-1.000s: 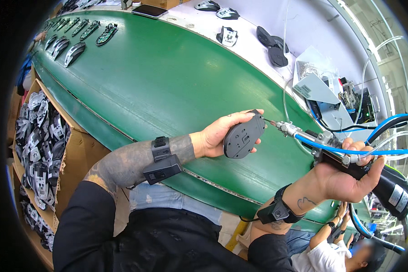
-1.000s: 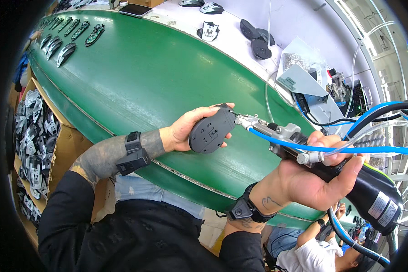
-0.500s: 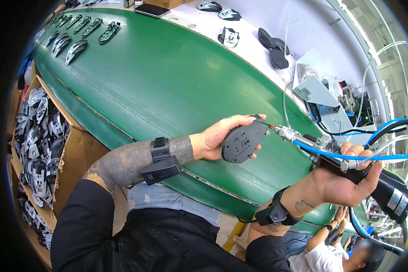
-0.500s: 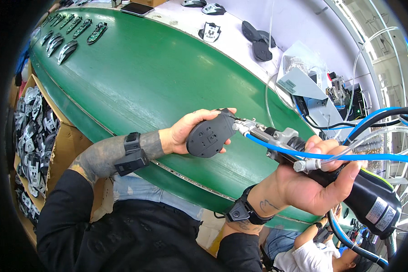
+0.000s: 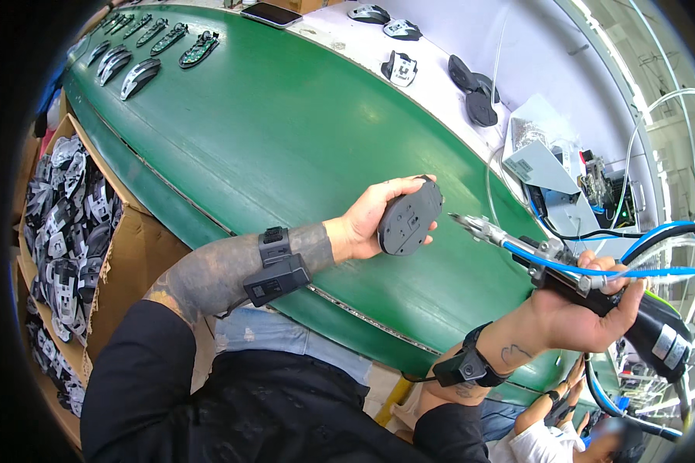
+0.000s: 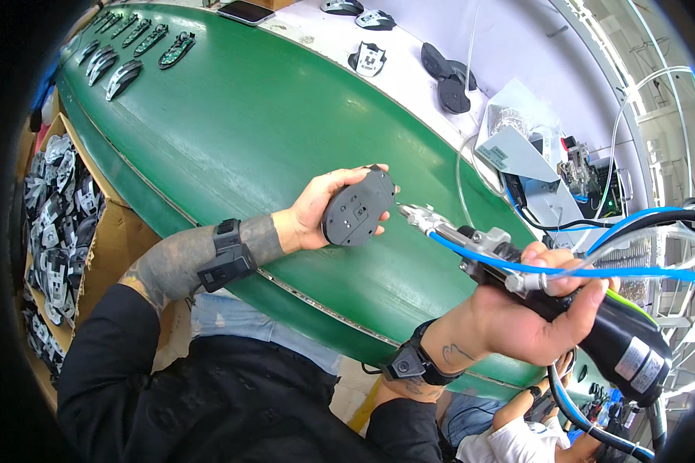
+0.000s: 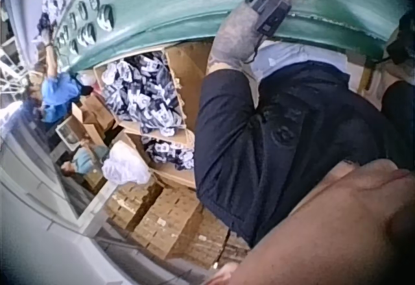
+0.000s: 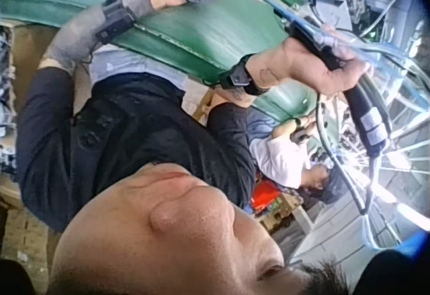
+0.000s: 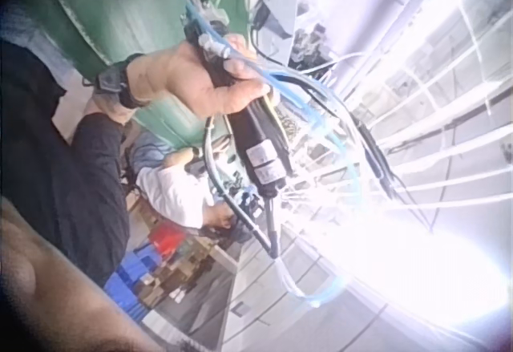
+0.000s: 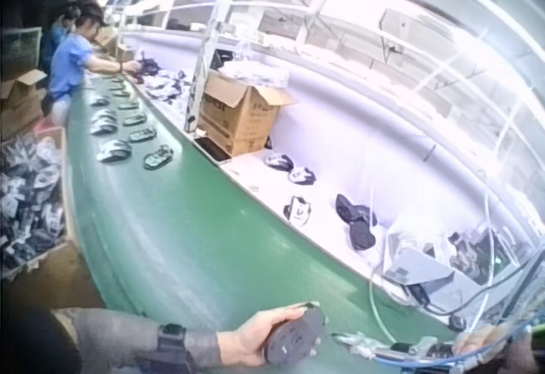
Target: Use an electric screwdriver to fasten bottom plates onto computer mice on a factory assembly line.
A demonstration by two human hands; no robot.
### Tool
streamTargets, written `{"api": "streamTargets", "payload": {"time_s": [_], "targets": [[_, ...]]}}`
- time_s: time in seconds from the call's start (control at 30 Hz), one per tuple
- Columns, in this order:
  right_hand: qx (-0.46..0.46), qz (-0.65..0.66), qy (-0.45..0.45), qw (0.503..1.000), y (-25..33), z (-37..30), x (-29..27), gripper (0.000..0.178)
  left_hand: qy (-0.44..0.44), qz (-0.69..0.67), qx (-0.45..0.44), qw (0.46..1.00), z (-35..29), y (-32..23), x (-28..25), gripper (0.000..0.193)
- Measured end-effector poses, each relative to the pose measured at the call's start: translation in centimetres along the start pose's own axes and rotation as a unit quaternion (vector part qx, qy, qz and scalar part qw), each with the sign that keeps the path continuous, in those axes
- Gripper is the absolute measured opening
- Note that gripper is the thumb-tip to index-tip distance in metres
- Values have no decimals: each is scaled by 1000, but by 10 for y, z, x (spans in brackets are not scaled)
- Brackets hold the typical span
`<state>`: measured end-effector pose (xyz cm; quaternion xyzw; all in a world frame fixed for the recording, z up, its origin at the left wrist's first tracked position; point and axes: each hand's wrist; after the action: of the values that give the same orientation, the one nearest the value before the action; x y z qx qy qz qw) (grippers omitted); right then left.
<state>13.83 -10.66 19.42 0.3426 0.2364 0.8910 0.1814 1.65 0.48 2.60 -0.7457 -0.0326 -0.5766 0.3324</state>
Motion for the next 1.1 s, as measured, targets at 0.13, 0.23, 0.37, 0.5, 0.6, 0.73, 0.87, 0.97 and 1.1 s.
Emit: {"api": "streamTargets", "payload": {"time_s": [0.13, 0.23, 0.37, 0.5, 0.6, 0.73, 0.87, 0.97, 1.1], "targets": [[-9, 5, -8, 1000, -1, 1, 1, 22, 33, -14, -16, 999, -2, 2, 2, 38], [-9, -15, -21, 1000, -2, 1, 3, 22, 53, -22, -18, 998, -3, -1, 5, 39], [-4, -14, -3, 1000, -2, 1, 3, 23, 73, -17, -18, 997, -5, -1, 6, 40], [-8, 1, -17, 1000, -1, 1, 2, 24, 79, -16, -18, 997, -6, -2, 7, 42], [-2, 4, -3, 1000, -1, 1, -4, 24, 91, -16, -23, 995, -7, -1, 8, 44], [0, -2, 31, 1000, -3, 1, -7, 23, 108, -43, -35, 993, -7, -2, 7, 45], [-6, -37, -18, 999, -7, -2, 4, 23, 47, 51, 7, 998, 3, -4, -2, 45], [19, 23, 31, 999, 2, 4, -7, 21, -114, 71, 46, 990, 10, -8, -7, 42], [14, 21, 36, 999, 4, -11, 6, 29, -63, 11, 73, 995, 7, -15, -4, 36]]}}
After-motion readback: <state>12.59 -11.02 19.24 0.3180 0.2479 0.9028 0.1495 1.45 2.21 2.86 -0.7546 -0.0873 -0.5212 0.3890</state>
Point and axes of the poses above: each hand's wrist, its own z-axis towards the middle knuckle, its own x-axis out of the palm, y = z × x, and after that the axes turned 4 degrees about z, right-handed
